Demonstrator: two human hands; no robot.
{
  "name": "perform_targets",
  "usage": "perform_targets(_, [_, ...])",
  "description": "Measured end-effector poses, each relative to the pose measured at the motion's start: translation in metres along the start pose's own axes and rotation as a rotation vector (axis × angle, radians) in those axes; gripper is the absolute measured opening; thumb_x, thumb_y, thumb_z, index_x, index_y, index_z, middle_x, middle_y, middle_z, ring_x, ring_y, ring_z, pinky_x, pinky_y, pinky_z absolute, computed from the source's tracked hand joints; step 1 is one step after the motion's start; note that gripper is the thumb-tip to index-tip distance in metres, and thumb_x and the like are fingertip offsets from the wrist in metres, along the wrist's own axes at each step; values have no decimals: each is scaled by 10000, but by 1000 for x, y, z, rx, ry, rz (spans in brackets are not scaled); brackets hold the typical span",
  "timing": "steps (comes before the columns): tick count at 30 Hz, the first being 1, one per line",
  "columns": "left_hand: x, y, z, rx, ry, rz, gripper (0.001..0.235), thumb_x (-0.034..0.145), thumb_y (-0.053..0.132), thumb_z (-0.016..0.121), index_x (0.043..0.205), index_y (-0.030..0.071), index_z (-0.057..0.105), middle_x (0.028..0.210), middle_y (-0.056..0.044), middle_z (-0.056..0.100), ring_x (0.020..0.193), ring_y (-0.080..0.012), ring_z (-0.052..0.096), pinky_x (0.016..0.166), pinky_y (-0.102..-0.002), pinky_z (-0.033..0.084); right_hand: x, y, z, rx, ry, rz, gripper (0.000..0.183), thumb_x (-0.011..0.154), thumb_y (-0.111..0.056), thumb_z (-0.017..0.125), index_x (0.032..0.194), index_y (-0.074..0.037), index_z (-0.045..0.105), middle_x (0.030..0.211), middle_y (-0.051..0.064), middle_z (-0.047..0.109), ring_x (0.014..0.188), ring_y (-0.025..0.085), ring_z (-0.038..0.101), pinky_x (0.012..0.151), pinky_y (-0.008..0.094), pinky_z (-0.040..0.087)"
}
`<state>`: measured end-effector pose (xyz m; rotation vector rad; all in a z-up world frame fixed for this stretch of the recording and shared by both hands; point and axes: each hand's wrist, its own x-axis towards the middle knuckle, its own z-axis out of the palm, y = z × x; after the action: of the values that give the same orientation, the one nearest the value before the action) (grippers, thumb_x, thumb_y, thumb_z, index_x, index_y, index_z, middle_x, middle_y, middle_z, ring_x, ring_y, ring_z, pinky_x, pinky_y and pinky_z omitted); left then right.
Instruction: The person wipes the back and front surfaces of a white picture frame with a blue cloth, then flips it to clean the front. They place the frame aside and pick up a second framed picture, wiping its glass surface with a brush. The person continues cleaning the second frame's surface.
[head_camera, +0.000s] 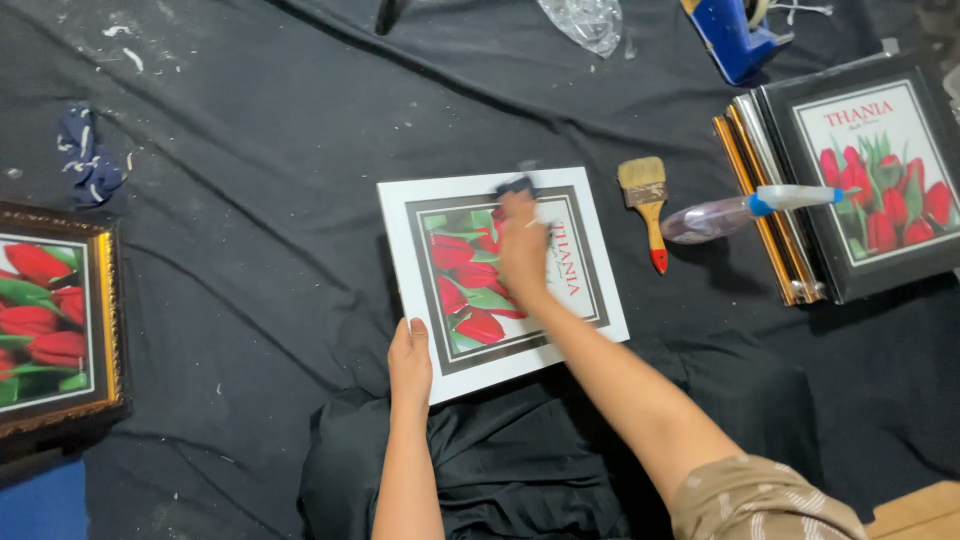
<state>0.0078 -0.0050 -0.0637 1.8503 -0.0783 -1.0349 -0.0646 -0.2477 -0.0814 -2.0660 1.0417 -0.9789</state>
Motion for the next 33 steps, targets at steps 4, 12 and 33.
perform_targets(4, [-15,29,-1,19,-15,27,643,1112,492,375,1548,21,408,1568,-235,420,1476,-392,337,1209,-543,323,-88,-24,-19,-92,-247,-262,405,1046,-119,432,1400,-210,606,1480,130,546,1362,365,501,1128,489,386])
perform_targets(12, [-55,69,11,-165,-150,142,504,1076,358,505,1483,60,506,1385,-215,609,1287,-316,556,1080,-513,469,-106,63,-112,-332,-151,242,393,1009,-31,499,1325,-204,657,1479,187,523,1339,387,535,1108,490,433])
perform_targets(33, [-158,80,54,-841,35,130,538,1082,211,483,1557,195,232,1498,-162,468,1358,-345,511,1116,-528,469,-147,-103,-117,1237,-200,962,769,1001,-516,615,1619,-232,257,1548,219,456,1399,405,478,1096,623,411])
